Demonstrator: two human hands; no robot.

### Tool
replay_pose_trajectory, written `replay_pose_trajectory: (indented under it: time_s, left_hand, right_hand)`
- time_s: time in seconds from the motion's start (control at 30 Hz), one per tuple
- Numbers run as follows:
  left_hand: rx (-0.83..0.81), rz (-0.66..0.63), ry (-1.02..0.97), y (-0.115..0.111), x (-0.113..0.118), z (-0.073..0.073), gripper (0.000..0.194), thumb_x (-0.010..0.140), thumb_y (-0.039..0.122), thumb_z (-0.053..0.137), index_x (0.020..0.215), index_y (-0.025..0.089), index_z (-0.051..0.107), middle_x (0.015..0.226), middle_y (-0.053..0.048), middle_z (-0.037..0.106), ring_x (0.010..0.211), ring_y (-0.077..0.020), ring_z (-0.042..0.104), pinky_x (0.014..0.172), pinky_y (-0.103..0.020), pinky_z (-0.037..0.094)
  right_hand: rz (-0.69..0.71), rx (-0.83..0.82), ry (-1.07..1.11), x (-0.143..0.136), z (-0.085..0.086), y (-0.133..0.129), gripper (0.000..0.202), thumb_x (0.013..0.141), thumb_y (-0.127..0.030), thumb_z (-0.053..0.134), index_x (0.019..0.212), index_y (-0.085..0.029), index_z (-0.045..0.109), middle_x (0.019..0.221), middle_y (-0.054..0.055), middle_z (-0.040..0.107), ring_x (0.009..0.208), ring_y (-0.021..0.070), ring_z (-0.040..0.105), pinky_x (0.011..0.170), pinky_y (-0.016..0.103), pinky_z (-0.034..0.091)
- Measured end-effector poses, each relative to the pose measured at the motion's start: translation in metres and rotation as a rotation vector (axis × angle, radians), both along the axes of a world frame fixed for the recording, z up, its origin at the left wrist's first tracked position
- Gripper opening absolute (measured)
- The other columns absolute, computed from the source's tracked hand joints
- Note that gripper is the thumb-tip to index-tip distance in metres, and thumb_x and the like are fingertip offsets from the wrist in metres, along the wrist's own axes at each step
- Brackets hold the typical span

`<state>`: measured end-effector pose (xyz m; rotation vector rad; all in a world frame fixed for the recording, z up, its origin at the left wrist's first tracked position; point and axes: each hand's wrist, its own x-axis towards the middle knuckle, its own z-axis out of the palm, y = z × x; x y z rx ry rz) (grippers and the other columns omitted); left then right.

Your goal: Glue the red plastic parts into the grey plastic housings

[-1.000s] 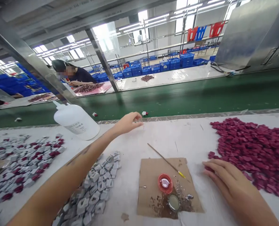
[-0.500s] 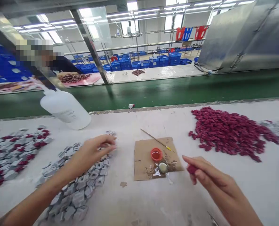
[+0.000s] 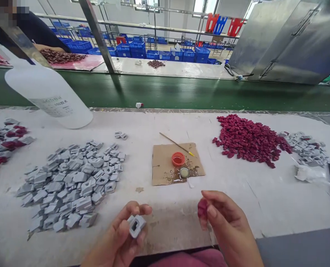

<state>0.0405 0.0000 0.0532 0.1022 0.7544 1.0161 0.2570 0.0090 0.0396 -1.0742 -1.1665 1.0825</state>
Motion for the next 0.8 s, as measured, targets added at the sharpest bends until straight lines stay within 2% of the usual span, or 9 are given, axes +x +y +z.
replay_pose_trajectory:
  time_s: [0.1,0.2,0.3,0.4,0.53,0.6,0.7,0.8]
  left_hand:
    - [0.013,0.007,-0.1,-0.005,0.006,-0.011,0.029,0.052,0.036,0.09,0.07,0.023,0.072,0.073,0.004,0.073,0.05,-0.0037,0.064,0.043,-0.008,0.045]
    - [-0.006,0.042,-0.074,-0.009,0.008,-0.018,0.03,0.054,0.035,0.089,0.072,0.021,0.071,0.075,0.003,0.073,0.054,-0.0052,0.065,0.048,-0.011,0.048]
    - [-0.042,0.077,-0.018,-0.012,0.008,-0.022,0.031,0.054,0.034,0.089,0.073,0.02,0.07,0.076,0.003,0.073,0.055,-0.0054,0.066,0.05,-0.012,0.048]
    - [-0.049,0.087,0.012,-0.014,0.005,-0.026,0.032,0.053,0.035,0.09,0.073,0.021,0.069,0.076,0.005,0.071,0.055,-0.0048,0.066,0.049,-0.011,0.047]
    - [0.007,0.028,0.07,-0.017,0.002,-0.032,0.036,0.057,0.041,0.088,0.077,0.021,0.066,0.082,0.002,0.068,0.057,-0.0061,0.064,0.052,-0.014,0.047]
    - [0.038,-0.005,0.094,-0.018,0.001,-0.035,0.037,0.059,0.043,0.087,0.078,0.021,0.065,0.085,0.001,0.067,0.059,-0.0072,0.063,0.054,-0.017,0.048]
    - [0.063,-0.014,0.112,-0.019,0.001,-0.036,0.033,0.061,0.042,0.085,0.079,0.021,0.067,0.086,0.001,0.067,0.06,-0.0074,0.062,0.055,-0.018,0.048]
    - [0.081,0.011,0.101,-0.02,0.002,-0.034,0.026,0.063,0.04,0.085,0.076,0.023,0.071,0.084,0.002,0.067,0.059,-0.0062,0.061,0.054,-0.016,0.047]
  right_hand:
    - [0.004,-0.026,0.0,-0.004,-0.002,0.001,0.011,0.084,-0.036,0.067,0.088,-0.028,0.074,0.053,0.0,0.058,0.042,0.0111,0.053,0.036,0.019,0.046]
    - [-0.025,-0.052,-0.127,-0.004,-0.008,-0.002,0.011,0.084,-0.034,0.067,0.089,-0.025,0.072,0.06,0.001,0.061,0.049,0.0117,0.057,0.042,0.019,0.05]
    - [-0.083,0.0,-0.413,-0.005,-0.014,-0.009,0.011,0.086,-0.028,0.065,0.096,-0.026,0.069,0.077,0.001,0.066,0.063,0.0121,0.064,0.054,0.017,0.055]
    - [-0.104,0.145,-0.737,-0.01,-0.018,-0.011,0.013,0.088,-0.028,0.061,0.101,-0.025,0.066,0.091,0.002,0.063,0.072,0.0126,0.063,0.06,0.019,0.055]
    - [-0.167,0.329,-1.123,-0.018,-0.026,0.001,0.025,0.091,-0.034,0.058,0.112,-0.019,0.062,0.096,0.008,0.061,0.082,0.0187,0.06,0.068,0.03,0.053]
    - [-0.176,0.365,-1.237,-0.022,-0.029,0.01,0.024,0.092,-0.035,0.056,0.107,-0.017,0.063,0.095,0.01,0.061,0.087,0.0228,0.059,0.072,0.035,0.051]
    - [-0.148,0.374,-1.238,-0.028,-0.029,0.016,0.014,0.092,-0.029,0.056,0.097,-0.019,0.064,0.089,0.008,0.061,0.084,0.0219,0.058,0.07,0.034,0.051]
    - [-0.099,0.279,-0.979,-0.03,-0.022,0.009,0.006,0.089,-0.022,0.061,0.094,-0.022,0.062,0.095,0.006,0.062,0.078,0.016,0.061,0.066,0.027,0.053]
